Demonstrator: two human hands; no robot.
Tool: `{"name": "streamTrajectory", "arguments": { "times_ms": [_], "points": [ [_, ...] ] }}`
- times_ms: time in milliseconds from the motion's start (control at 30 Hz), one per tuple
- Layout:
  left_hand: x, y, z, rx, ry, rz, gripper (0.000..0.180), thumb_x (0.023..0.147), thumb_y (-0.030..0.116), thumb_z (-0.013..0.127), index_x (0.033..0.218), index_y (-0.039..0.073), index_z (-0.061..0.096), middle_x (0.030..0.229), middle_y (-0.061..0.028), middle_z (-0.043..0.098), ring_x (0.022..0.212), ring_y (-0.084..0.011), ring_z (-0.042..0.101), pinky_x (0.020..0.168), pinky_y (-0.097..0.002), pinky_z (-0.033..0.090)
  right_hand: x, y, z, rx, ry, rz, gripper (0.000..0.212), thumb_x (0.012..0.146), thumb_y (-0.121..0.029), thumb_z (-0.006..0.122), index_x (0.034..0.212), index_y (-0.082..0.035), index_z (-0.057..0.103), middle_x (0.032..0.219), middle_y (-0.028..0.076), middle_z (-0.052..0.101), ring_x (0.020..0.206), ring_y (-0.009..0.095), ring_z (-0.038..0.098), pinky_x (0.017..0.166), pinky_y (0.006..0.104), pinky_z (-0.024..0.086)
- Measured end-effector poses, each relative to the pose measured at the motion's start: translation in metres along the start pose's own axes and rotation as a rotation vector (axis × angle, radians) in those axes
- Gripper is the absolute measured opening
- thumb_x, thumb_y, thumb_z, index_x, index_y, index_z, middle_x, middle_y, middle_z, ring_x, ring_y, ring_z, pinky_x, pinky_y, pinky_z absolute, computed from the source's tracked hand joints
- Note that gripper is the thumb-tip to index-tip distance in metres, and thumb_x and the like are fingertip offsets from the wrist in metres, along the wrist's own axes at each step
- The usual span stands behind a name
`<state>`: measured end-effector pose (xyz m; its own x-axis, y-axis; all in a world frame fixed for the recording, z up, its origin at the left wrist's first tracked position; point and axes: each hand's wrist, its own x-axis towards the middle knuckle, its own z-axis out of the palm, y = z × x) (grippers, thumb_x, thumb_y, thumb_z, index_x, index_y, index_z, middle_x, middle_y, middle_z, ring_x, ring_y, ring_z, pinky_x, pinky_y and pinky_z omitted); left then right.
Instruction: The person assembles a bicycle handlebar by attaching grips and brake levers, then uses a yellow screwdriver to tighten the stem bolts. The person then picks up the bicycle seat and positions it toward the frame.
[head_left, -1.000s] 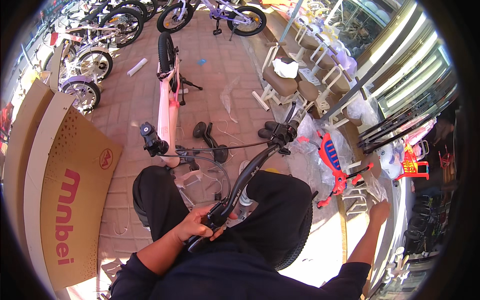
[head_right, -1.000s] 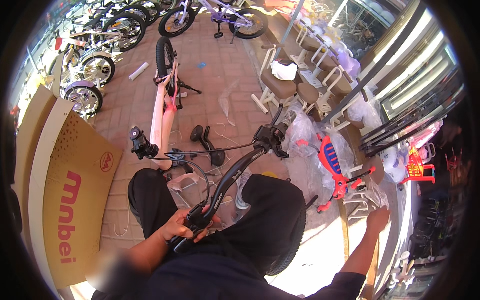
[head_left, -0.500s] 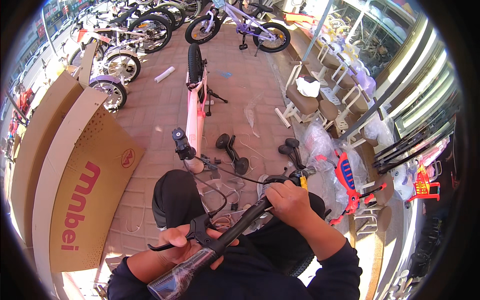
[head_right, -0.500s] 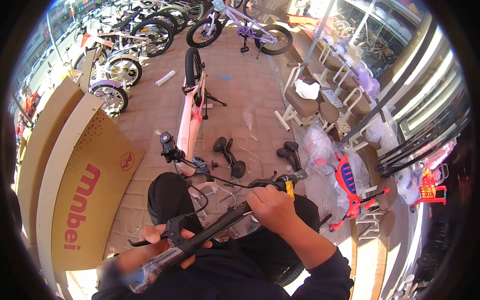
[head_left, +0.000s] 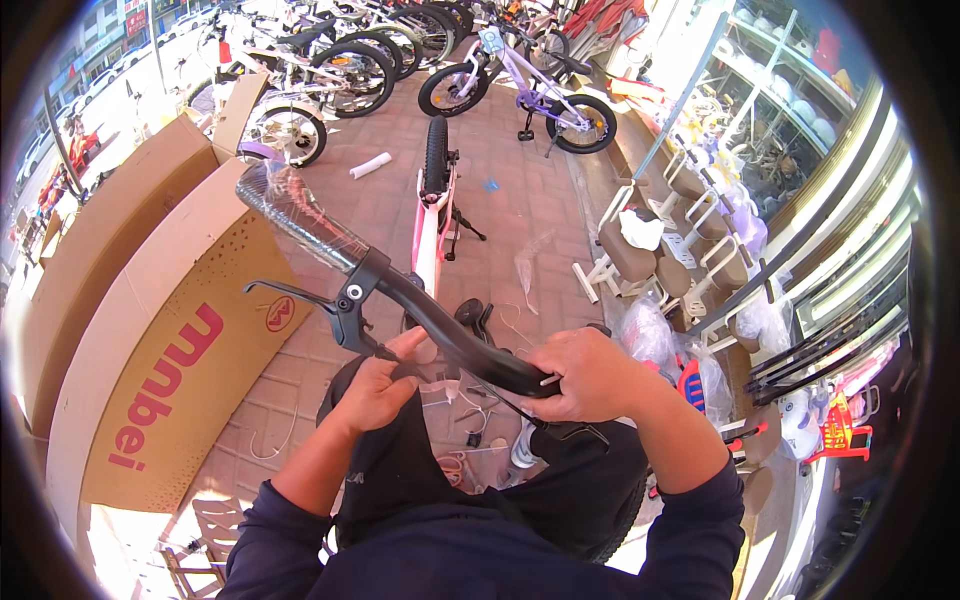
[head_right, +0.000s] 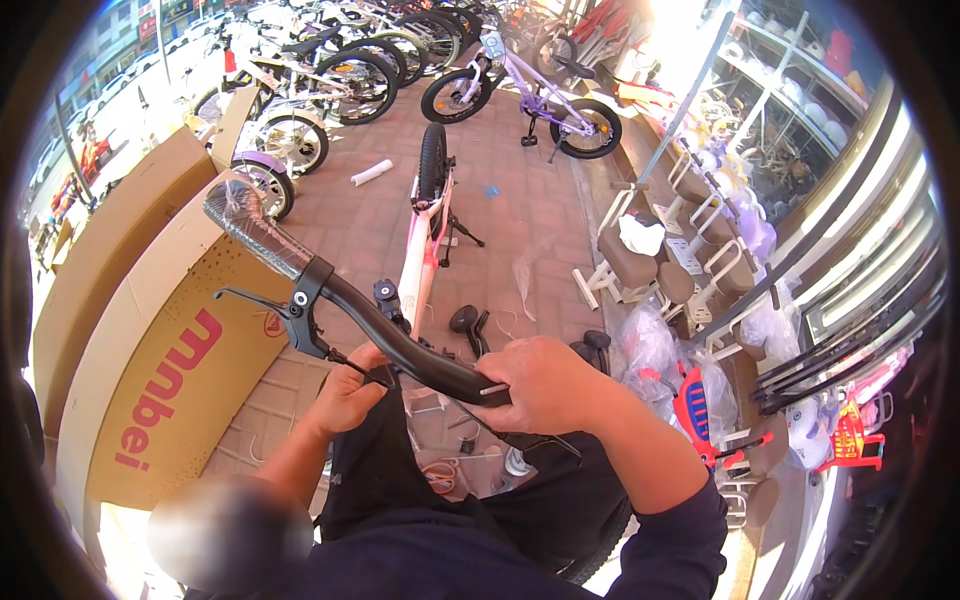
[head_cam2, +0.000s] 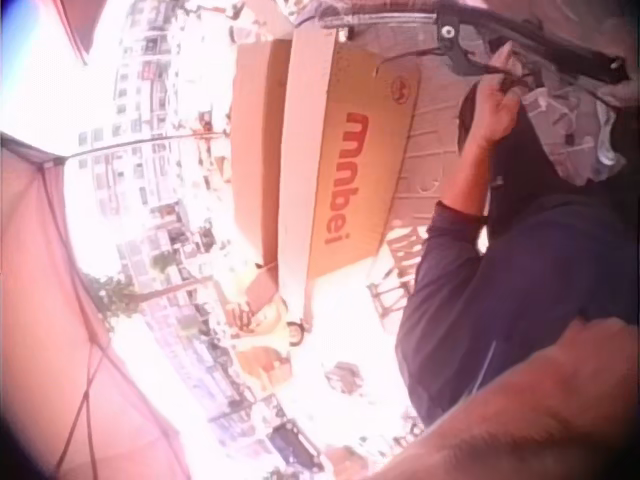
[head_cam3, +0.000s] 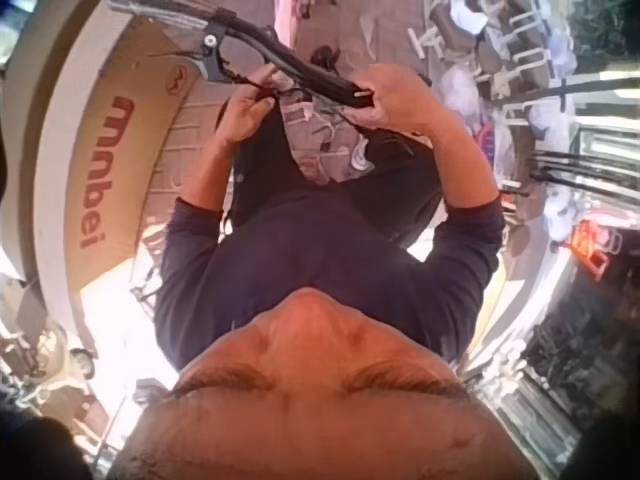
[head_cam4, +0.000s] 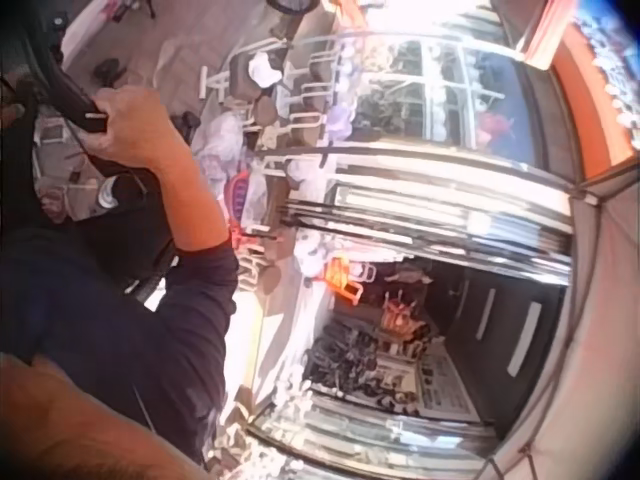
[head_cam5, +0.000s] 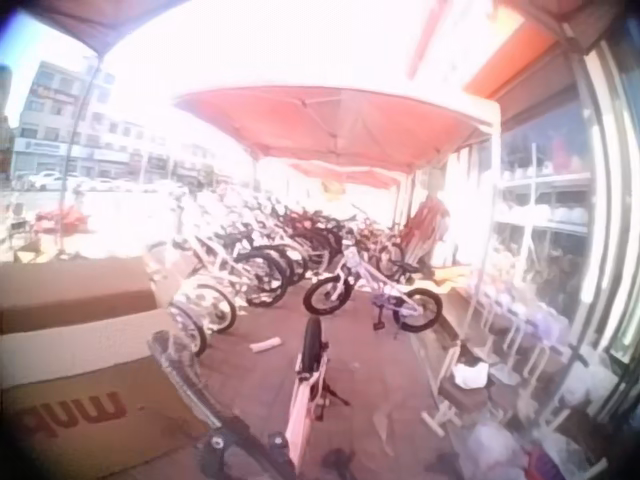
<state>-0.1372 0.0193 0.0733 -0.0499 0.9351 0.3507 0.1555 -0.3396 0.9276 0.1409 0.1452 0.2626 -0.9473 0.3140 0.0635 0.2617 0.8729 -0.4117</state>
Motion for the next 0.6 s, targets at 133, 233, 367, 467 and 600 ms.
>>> {"name": "streamTrajectory", "arguments": {
  "times_ms": [133, 233, 367, 467, 600],
  "points": [
    [0.012, 0.006, 0.009, 0.167, -0.070, 0.124, 0.066, 0.079, -0.005, 0.064, 0.145, 0.004, 0.060, 0.149, -0.0171, 0.060, 0.142, -0.0380, 0.051, 0.122, -0.0455, 0.033, 0.017, 0.012, -0.007, 0.071, -0.121, 0.027, 0.036, 0.077, -0.033, 0.082, 0.097, -0.005, 0.074, 0.080, 0.018, 0.067, 0.078, 0.039, 0.065, 0.069, 0.0466, 0.051],
    [0.006, 0.016, 0.007, 0.368, -0.100, 0.255, 0.058, 0.080, -0.003, 0.067, 0.137, 0.003, 0.066, 0.136, -0.0185, 0.068, 0.129, -0.0387, 0.061, 0.111, -0.0446, 0.044, 0.029, 0.021, -0.002, -0.012, -0.225, 0.039, 0.036, 0.076, -0.034, 0.082, 0.097, -0.006, 0.074, 0.082, 0.018, 0.066, 0.081, 0.039, 0.065, 0.072, 0.0469, 0.051],
    [-0.011, 0.017, 0.014, 0.267, -0.156, 0.109, 0.041, 0.082, 0.001, 0.071, 0.122, 0.005, 0.075, 0.108, -0.0180, 0.076, 0.098, -0.0352, 0.074, 0.084, -0.0402, 0.056, 0.044, 0.026, 0.004, -0.134, -0.429, 0.072, 0.038, 0.076, -0.037, 0.079, 0.099, -0.008, 0.074, 0.084, 0.018, 0.067, 0.086, 0.040, 0.066, 0.078, 0.0500, 0.052],
    [-0.020, 0.008, 0.010, 0.213, -0.128, 0.028, 0.033, 0.089, 0.000, 0.066, 0.119, 0.006, 0.076, 0.105, -0.0158, 0.076, 0.090, -0.0267, 0.074, 0.080, -0.0359, 0.056, 0.052, 0.026, 0.013, -0.145, -0.461, 0.046, 0.040, 0.080, -0.042, 0.077, 0.102, -0.008, 0.075, 0.085, 0.021, 0.072, 0.085, 0.043, 0.069, 0.078, 0.0513, 0.053],
    [-0.027, 0.000, 0.014, -0.178, 0.100, -0.249, 0.022, 0.103, 0.011, 0.064, 0.122, 0.004, 0.074, 0.102, -0.0055, 0.075, 0.090, -0.0128, 0.067, 0.083, -0.0335, 0.055, 0.052, 0.038, 0.024, -0.100, -0.418, 0.043, 0.040, 0.081, -0.042, 0.077, 0.103, -0.008, 0.075, 0.085, 0.021, 0.072, 0.086, 0.043, 0.069, 0.079, 0.0517, 0.053]
  ]
}}
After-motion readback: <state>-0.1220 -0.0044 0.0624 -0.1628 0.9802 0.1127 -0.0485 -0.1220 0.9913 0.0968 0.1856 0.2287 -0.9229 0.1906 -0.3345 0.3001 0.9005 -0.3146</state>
